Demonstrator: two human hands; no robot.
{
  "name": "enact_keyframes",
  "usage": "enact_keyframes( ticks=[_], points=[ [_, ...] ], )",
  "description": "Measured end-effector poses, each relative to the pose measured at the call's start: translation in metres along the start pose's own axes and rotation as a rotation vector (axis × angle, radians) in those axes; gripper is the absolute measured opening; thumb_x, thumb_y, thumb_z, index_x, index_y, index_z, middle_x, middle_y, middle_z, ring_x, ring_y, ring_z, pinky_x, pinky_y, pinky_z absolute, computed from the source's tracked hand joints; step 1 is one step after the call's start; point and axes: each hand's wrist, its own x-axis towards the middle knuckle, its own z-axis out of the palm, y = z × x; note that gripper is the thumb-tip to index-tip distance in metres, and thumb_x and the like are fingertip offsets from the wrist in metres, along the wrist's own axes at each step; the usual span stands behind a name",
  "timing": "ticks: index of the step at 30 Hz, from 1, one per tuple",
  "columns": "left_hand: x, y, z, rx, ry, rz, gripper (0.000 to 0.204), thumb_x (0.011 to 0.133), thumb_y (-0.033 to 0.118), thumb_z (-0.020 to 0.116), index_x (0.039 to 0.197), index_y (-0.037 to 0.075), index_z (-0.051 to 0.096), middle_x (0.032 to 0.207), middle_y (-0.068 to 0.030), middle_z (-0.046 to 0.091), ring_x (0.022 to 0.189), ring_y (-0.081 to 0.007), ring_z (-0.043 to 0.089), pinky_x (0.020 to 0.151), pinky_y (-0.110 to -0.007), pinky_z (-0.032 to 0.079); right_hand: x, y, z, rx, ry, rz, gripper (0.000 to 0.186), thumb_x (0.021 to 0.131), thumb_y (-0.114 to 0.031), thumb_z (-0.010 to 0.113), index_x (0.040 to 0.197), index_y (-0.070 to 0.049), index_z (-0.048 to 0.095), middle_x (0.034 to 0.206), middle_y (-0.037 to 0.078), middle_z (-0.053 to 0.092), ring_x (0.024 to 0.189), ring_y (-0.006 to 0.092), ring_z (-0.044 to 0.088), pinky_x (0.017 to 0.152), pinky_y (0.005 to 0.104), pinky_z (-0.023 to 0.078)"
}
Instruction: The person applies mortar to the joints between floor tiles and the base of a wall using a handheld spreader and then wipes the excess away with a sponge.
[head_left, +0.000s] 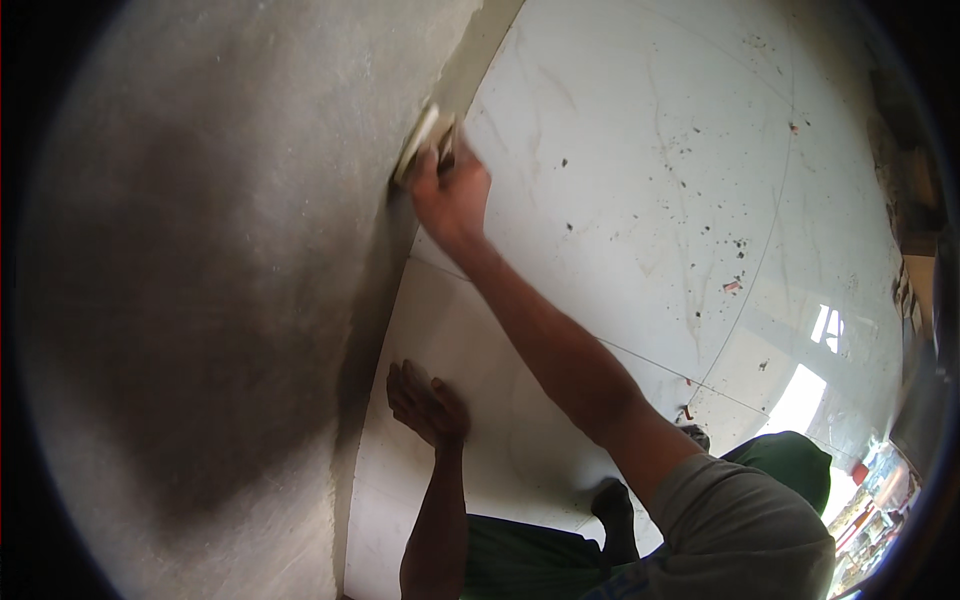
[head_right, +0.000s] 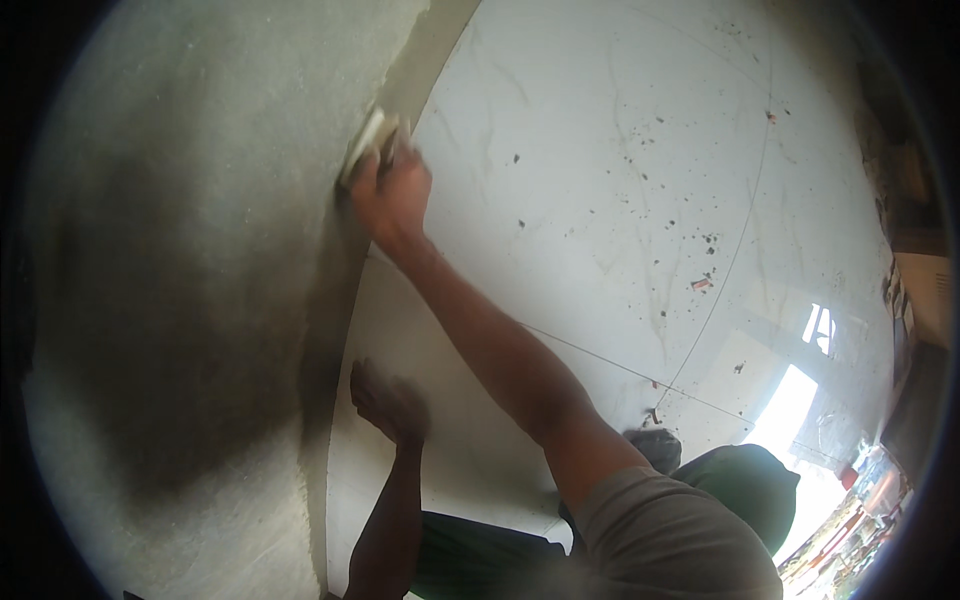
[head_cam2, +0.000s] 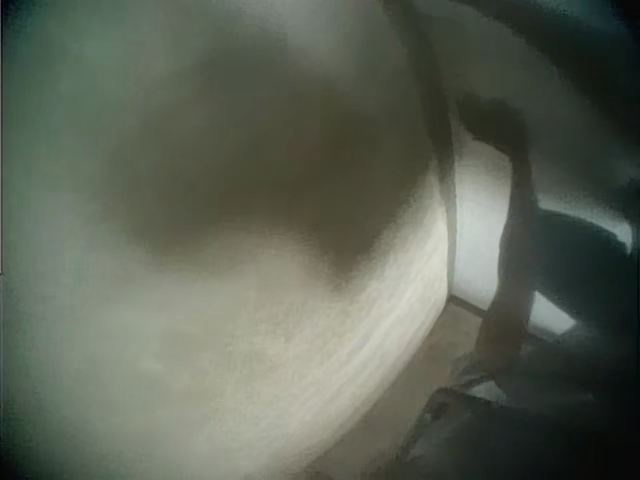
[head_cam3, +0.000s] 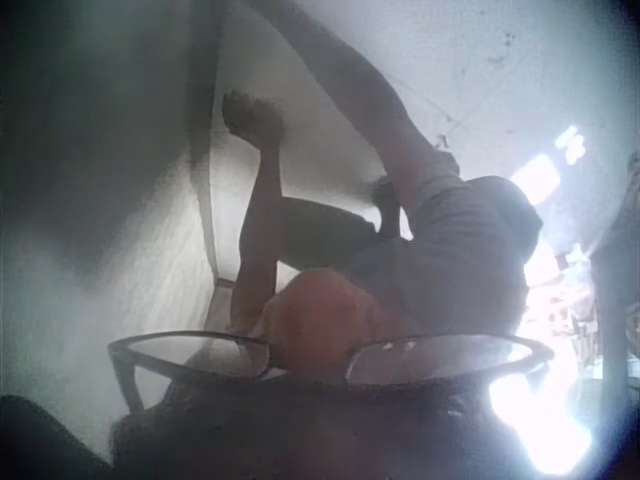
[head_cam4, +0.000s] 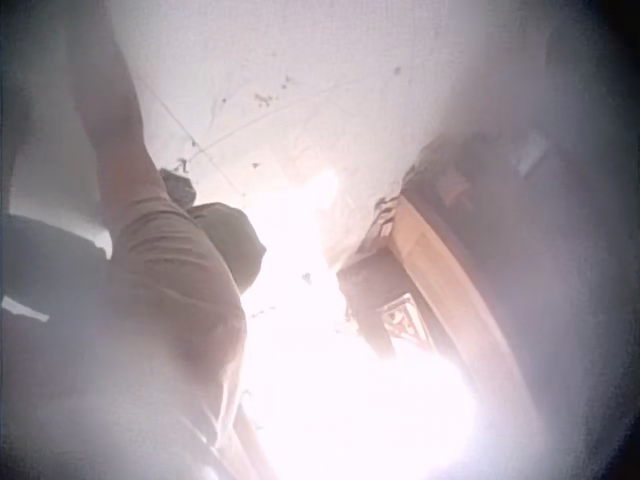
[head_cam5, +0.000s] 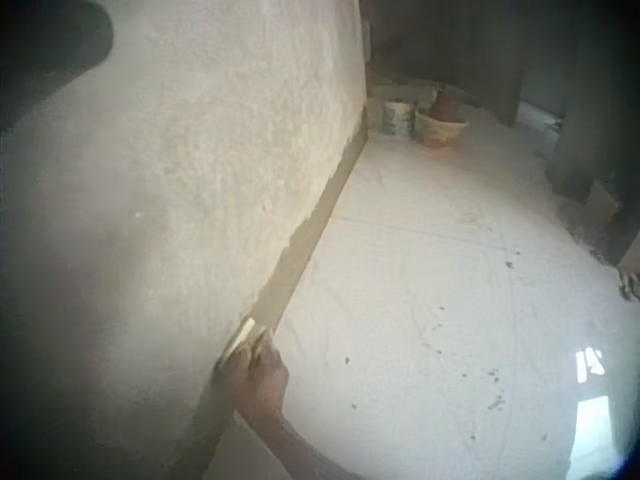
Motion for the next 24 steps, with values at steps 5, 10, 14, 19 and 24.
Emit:
enact_keyframes(
  ticks=[5, 10, 14, 19, 24],
  points=[
    [-0.002, 0.005, 0.001, 0.013, -0.043, -0.011, 0.059, 0.105, 0.039, 0.046, 0.154, 0.006, 0.045, 0.161, -0.0207, 0.040, 0.149, -0.0418, 0.037, 0.113, -0.059, 0.034, 0.143, 0.003, -0.010, 0.122, -0.094, 0.408, 0.035, 0.087, -0.022, 0.068, 0.091, 0.012, 0.070, 0.086, 0.031, 0.074, 0.084, 0.0433, 0.076, 0.076, 0.0499, 0.060],
    [0.002, -0.004, -0.002, 0.086, -0.028, -0.006, 0.058, 0.104, 0.027, 0.053, 0.157, 0.008, 0.040, 0.164, -0.0170, 0.038, 0.150, -0.0399, 0.036, 0.113, -0.056, 0.037, 0.028, 0.014, -0.012, 0.004, -0.205, 0.279, 0.043, 0.090, -0.024, 0.065, 0.116, 0.011, 0.068, 0.094, 0.030, 0.075, 0.088, 0.0449, 0.076, 0.080, 0.0517, 0.061],
    [-0.003, -0.006, 0.017, -0.001, -0.017, -0.018, 0.067, 0.109, 0.054, 0.036, 0.154, 0.006, 0.046, 0.160, -0.0221, 0.042, 0.148, -0.0414, 0.038, 0.114, -0.061, 0.032, -0.145, -0.010, -0.017, -0.058, -0.024, 0.007, 0.061, 0.101, -0.019, 0.060, 0.152, 0.008, 0.043, 0.131, 0.034, 0.065, 0.118, 0.0458, 0.070, 0.091, 0.0481, 0.059],
    [-0.005, -0.009, 0.005, 0.057, -0.028, -0.023, 0.067, 0.109, 0.054, 0.035, 0.152, 0.005, 0.048, 0.160, -0.0223, 0.042, 0.148, -0.0405, 0.038, 0.115, -0.060, 0.032, -0.128, -0.034, -0.023, 0.117, -0.187, 0.030, 0.061, 0.100, -0.014, 0.060, 0.153, 0.009, 0.040, 0.130, 0.032, 0.064, 0.112, 0.0445, 0.069, 0.091, 0.0476, 0.057],
    [0.001, 0.001, 0.003, -0.032, 0.004, -0.015, 0.068, 0.109, 0.055, 0.035, 0.152, 0.005, 0.049, 0.158, -0.0225, 0.044, 0.148, -0.0409, 0.039, 0.114, -0.060, 0.034, -0.060, 0.005, -0.016, 0.065, -0.161, 0.067, 0.060, 0.099, -0.013, 0.059, 0.152, 0.010, 0.042, 0.119, 0.032, 0.068, 0.103, 0.0453, 0.071, 0.089, 0.0489, 0.058]
  ],
)
